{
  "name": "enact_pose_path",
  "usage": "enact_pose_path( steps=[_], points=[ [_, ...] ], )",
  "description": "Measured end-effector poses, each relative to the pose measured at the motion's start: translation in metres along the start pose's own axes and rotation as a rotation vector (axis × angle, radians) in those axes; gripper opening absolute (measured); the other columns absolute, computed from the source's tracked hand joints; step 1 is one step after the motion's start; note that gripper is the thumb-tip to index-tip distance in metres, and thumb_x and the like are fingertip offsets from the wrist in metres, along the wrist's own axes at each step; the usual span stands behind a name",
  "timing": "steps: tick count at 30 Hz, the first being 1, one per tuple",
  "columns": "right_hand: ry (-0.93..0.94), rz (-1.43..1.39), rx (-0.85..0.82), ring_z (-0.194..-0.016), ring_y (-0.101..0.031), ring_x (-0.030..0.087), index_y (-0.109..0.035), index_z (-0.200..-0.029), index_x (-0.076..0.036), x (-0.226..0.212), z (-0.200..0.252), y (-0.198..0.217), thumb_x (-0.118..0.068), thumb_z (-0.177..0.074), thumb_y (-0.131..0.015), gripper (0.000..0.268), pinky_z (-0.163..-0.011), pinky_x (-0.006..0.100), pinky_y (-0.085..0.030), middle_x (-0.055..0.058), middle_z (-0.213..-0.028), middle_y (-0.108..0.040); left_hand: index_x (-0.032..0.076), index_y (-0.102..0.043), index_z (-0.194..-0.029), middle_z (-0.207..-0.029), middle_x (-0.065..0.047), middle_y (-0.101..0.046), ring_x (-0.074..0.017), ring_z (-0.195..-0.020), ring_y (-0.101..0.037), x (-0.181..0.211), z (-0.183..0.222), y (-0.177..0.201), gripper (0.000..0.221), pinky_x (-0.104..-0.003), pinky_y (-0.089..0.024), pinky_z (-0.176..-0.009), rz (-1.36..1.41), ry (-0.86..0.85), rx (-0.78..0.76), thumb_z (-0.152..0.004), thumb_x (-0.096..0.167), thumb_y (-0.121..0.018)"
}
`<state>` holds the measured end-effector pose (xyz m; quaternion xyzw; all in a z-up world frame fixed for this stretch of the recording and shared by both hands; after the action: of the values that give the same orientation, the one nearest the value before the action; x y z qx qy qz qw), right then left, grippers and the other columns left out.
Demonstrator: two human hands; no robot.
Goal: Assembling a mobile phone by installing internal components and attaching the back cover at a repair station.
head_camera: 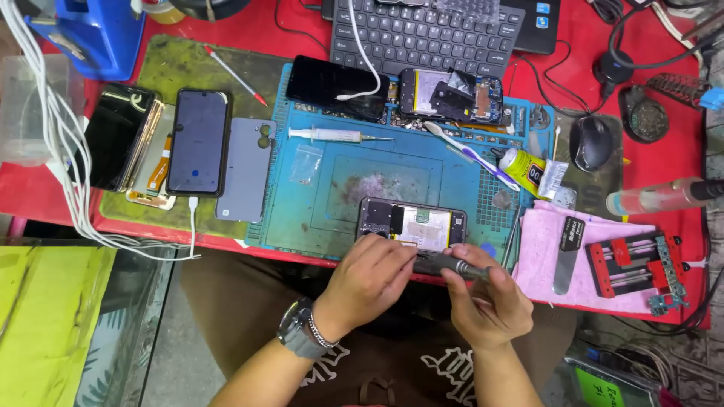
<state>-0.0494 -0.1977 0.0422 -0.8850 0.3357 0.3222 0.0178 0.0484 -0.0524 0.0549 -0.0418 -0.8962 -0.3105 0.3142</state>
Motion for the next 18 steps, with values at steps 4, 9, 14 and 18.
enact_pose_path(
  steps=[4, 9, 14, 18],
  points=[
    [0.0, -0.038, 0.009, -0.106, -0.072, 0.041, -0.043, -0.156, -0.015, -0.001, 0.0, -0.001, 0.013, -0.089, -0.074, 0.079, -0.098, 0.056, -0.068, 0.031, -0.117, -0.065, -0.003, -0.065, -0.101, -0.092, -0.014, -0.066, -0.028, -0.081, -0.062, 0.001, -0.001, 0.001, 0.013, -0.038, -0.055, -0.076, 0.023, -0.013, 0.018, -0.091, -0.007, -0.072],
    [-0.051, -0.05, 0.015, -0.108, -0.072, 0.04, -0.04, -0.158, -0.018, 0.004, 0.005, 0.002, 0.011, -0.091, -0.072, 0.08, -0.098, 0.059, -0.067, 0.032, -0.117, -0.065, 0.0, -0.067, -0.104, -0.097, -0.012, -0.069, -0.0266, -0.088, -0.067, -0.022, 0.008, -0.009, 0.01, -0.036, -0.058, -0.081, 0.272, 0.238, 0.027, -0.095, 0.003, -0.069],
    [-0.14, -0.197, 0.101, -0.109, -0.07, 0.038, -0.044, -0.156, -0.022, 0.018, 0.019, 0.008, 0.012, -0.091, -0.069, 0.077, -0.099, 0.06, -0.066, 0.035, -0.119, -0.063, 0.003, -0.071, -0.104, -0.099, -0.009, -0.07, -0.0195, -0.088, -0.069, -0.035, 0.016, -0.017, 0.011, -0.029, -0.057, -0.075, 0.488, 0.454, 0.024, -0.097, 0.011, -0.067],
    [-0.136, -0.2, 0.112, -0.11, -0.069, 0.039, -0.042, -0.157, -0.02, 0.017, 0.023, 0.01, 0.012, -0.092, -0.067, 0.077, -0.098, 0.061, -0.066, 0.035, -0.122, -0.062, 0.007, -0.072, -0.103, -0.097, -0.006, -0.07, -0.0156, -0.088, -0.065, -0.047, 0.028, -0.032, 0.008, -0.026, -0.053, -0.076, 0.672, 0.596, 0.035, -0.096, 0.01, -0.069]
  ],
)
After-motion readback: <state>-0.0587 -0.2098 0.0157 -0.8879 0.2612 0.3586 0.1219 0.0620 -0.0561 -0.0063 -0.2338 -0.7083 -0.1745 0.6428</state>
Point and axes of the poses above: each hand's wrist, its own z-axis away from the middle knuckle, its own y-axis out of the back of the hand, x = y × z, the point moved 9 cm from there along -z, towards the middle knuckle
